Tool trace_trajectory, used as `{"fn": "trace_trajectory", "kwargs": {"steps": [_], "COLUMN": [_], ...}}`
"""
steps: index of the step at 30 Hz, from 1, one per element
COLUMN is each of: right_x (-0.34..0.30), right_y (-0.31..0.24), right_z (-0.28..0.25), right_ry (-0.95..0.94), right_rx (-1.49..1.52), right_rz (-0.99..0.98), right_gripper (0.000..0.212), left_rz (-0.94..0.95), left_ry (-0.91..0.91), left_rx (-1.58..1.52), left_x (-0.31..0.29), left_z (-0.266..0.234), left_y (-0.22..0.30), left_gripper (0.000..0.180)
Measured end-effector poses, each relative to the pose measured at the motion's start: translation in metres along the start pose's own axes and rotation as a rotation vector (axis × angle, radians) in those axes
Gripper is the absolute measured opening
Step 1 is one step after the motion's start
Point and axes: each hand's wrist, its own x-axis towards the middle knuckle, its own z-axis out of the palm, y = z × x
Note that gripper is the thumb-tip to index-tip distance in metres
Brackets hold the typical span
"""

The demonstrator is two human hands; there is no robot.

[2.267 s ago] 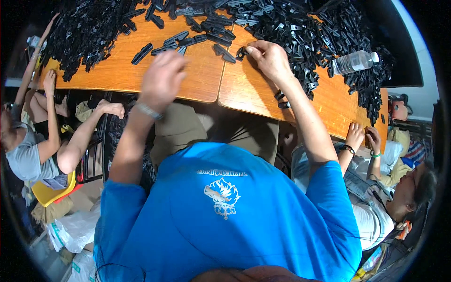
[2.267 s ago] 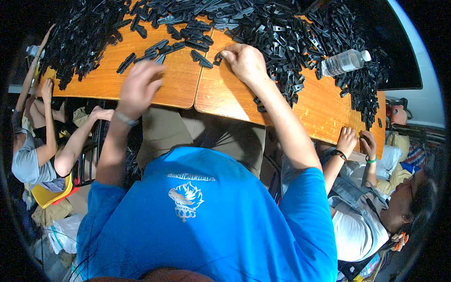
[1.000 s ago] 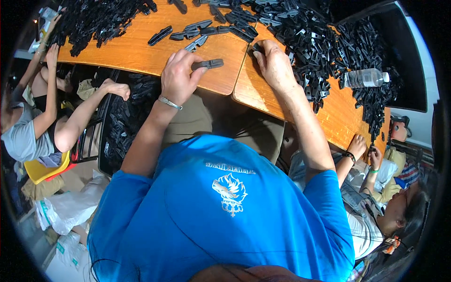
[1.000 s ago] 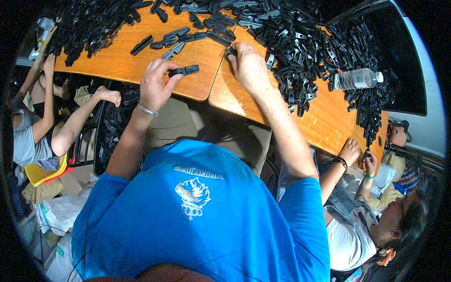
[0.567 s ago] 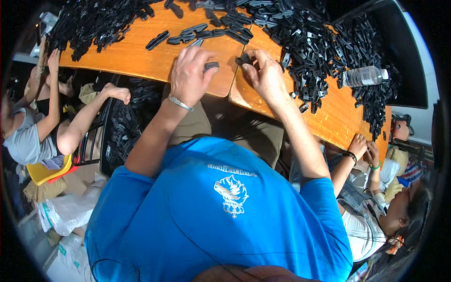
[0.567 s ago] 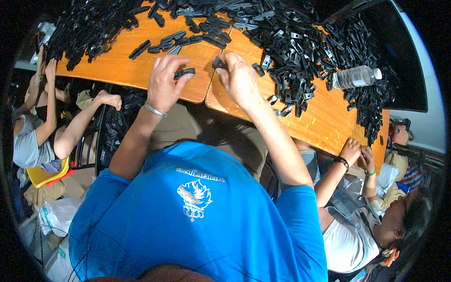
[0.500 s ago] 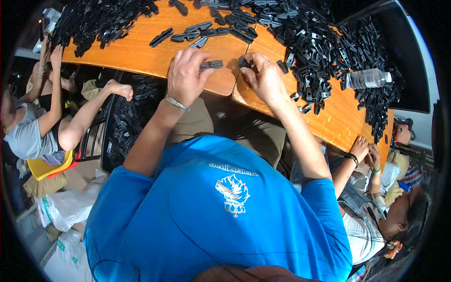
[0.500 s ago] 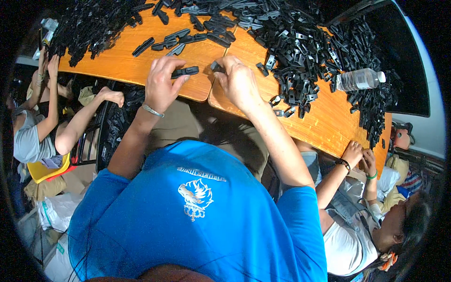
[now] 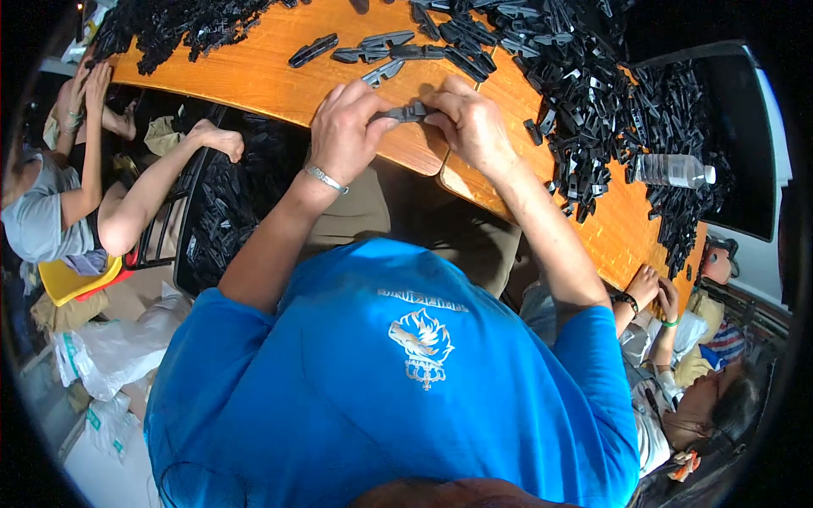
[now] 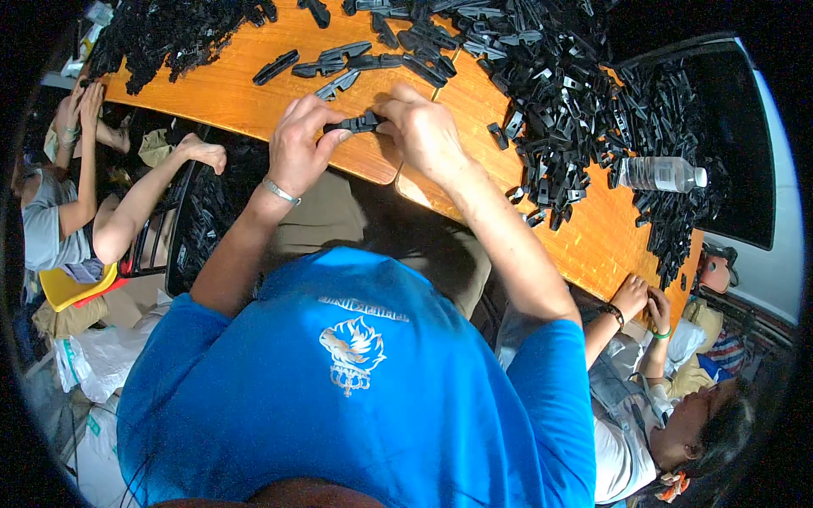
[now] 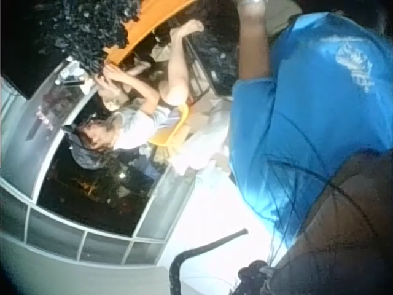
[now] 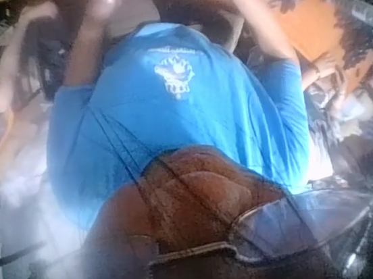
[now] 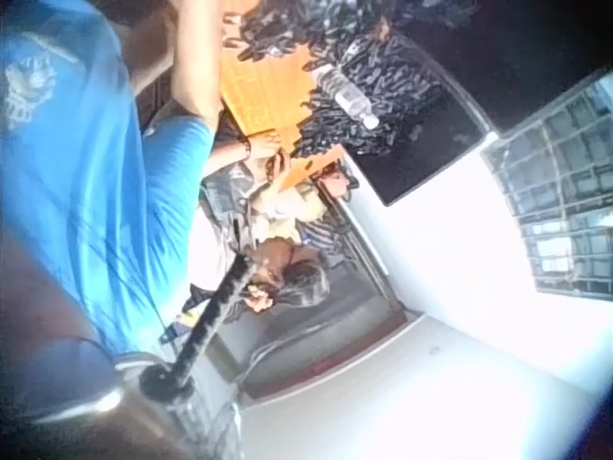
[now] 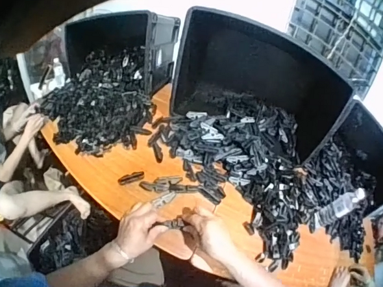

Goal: The person assembles plastic components by fitting small plastic pieces together by hand, gathers additional plastic pieces from a container onto the table, and joins more pieces together.

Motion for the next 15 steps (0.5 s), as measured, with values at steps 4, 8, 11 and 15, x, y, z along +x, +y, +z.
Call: {"fn": "trace_trajectory", "kwargs": {"steps": [4,8,11,15], "right_x": [0.017,0.004,-0.008,-0.037], "right_y": [0.002,-0.008,-0.030,-0.010], "right_z": [0.004,0.012,0.001,-0.041], "right_ry": [-0.050,-0.031,-0.100,0.045], "right_rx": [-0.066,-0.029,0.018,-0.112], "right_rz": [-0.109,-0.150,-0.098,0.035], "right_gripper": [0.026,0.026,0.026,0.030], "left_rz": [-0.016,-0.017,-0.147,-0.232], "left_ry": [-0.001,-0.116,-0.408,-0.500], "left_rx": [-0.013,0.019,0.174,0.175], "left_x": [0.004,-0.005,-0.027,-0.040], "left_z": [0.006,-0.023,-0.094,-0.160], "left_y": [-0.001,-0.002,-0.026,-0.038], "left_gripper": [0.020,0.019,0.024,0.031]}}
